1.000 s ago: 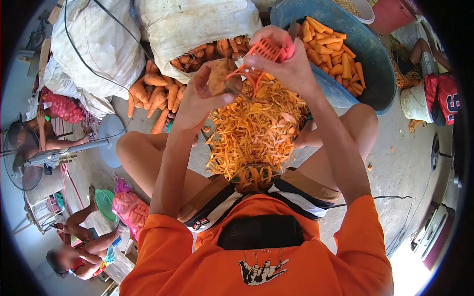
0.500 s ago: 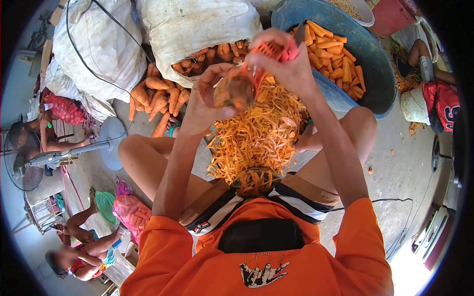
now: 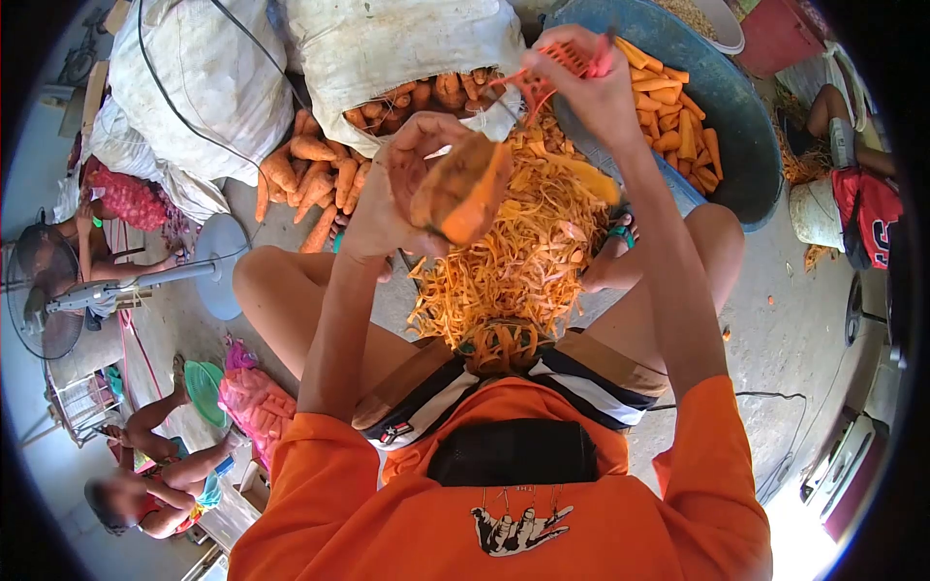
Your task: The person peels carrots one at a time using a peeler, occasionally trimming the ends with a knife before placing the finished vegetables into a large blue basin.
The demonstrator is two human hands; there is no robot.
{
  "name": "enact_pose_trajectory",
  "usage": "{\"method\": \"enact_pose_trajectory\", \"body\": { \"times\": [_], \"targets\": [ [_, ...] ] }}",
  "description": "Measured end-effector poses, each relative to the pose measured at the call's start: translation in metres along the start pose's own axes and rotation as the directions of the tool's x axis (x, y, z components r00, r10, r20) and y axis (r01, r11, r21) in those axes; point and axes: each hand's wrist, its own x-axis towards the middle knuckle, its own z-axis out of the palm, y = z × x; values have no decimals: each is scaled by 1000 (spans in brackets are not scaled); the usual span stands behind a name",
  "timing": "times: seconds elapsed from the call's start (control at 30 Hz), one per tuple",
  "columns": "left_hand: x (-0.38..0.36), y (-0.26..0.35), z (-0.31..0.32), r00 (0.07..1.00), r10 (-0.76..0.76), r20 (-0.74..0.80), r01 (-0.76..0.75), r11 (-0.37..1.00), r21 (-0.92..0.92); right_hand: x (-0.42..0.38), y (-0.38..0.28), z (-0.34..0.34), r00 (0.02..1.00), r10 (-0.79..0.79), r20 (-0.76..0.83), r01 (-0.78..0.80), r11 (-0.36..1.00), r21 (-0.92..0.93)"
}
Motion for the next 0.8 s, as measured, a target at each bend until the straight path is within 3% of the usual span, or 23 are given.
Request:
{"method": "enact_pose_trajectory", "body": {
  "times": [0.03, 0.07, 0.13, 0.2, 0.27, 0.3, 0.33, 0.4, 0.43, 0.47, 0.53, 0.57, 0.6, 0.63, 0.67, 0.73, 0.8],
  "targets": [
    [0, 9, 10, 992, -68, -110, 67, 998, -16, 0, -6, 0, 998, -62, -26, 61, 998, -35],
    [1, 4, 10, 991, -67, -118, 65, 998, -16, -5, -11, 3, 998, -61, -19, 60, 998, -30],
    [2, -8, 5, 929, -66, -363, 84, 996, 34, -17, -39, 22, 991, -64, 117, 60, 998, 38],
    [1, -9, -1, 938, -66, -340, 96, 993, 73, -21, -45, 28, 985, -99, 143, 95, 995, 32],
    [-3, -2, -5, 996, -32, -83, 44, 989, 138, -12, -32, 22, 990, 28, 137, -61, 967, 246],
    [-2, -3, -8, 999, -31, -8, 32, 994, 105, -3, -12, 10, 990, -102, 94, 100, 995, 24],
    [-1, -3, -3, 1000, -30, -4, 30, 994, 101, -3, -10, 7, 990, -101, 93, 100, 995, 19],
    [2, -2, 4, 981, -64, -183, 77, 995, 64, 1, -7, 5, 998, -52, 43, 50, 997, 51],
    [4, -7, 2, 967, -73, -242, 92, 993, 68, -7, -34, 18, 993, 79, 85, -96, 971, 217],
    [3, -10, -1, 966, -67, -249, 87, 994, 71, -11, -40, 24, 993, 75, 93, -94, 971, 220],
    [3, -12, -4, 973, -6, -229, 27, 996, 89, -16, -43, 31, 978, -181, 107, 183, 983, -11],
    [1, -13, -5, 974, -15, -228, 36, 996, 86, -16, -33, 29, 992, -11, 127, -22, 967, 255],
    [-1, -12, -7, 993, -14, -116, 19, 999, 39, -11, -21, 21, 993, -3, 117, -27, 967, 253],
    [0, -11, -7, 1000, -1, -3, 1, 1000, -9, -3, -7, 9, 998, -36, 57, 28, 990, 137],
    [3, -11, 1, 1000, 0, 3, 0, 1000, -10, 4, 1, 2, 997, -80, 3, 80, 997, 16],
    [8, -8, 22, 945, -65, -320, 43, 996, -76, 4, -6, 10, 995, -89, -55, 92, 994, 51],
    [5, -15, 12, 950, -68, -305, 33, 993, -117, -14, -33, 27, 987, -152, 49, 149, 986, 72]
  ]
}}
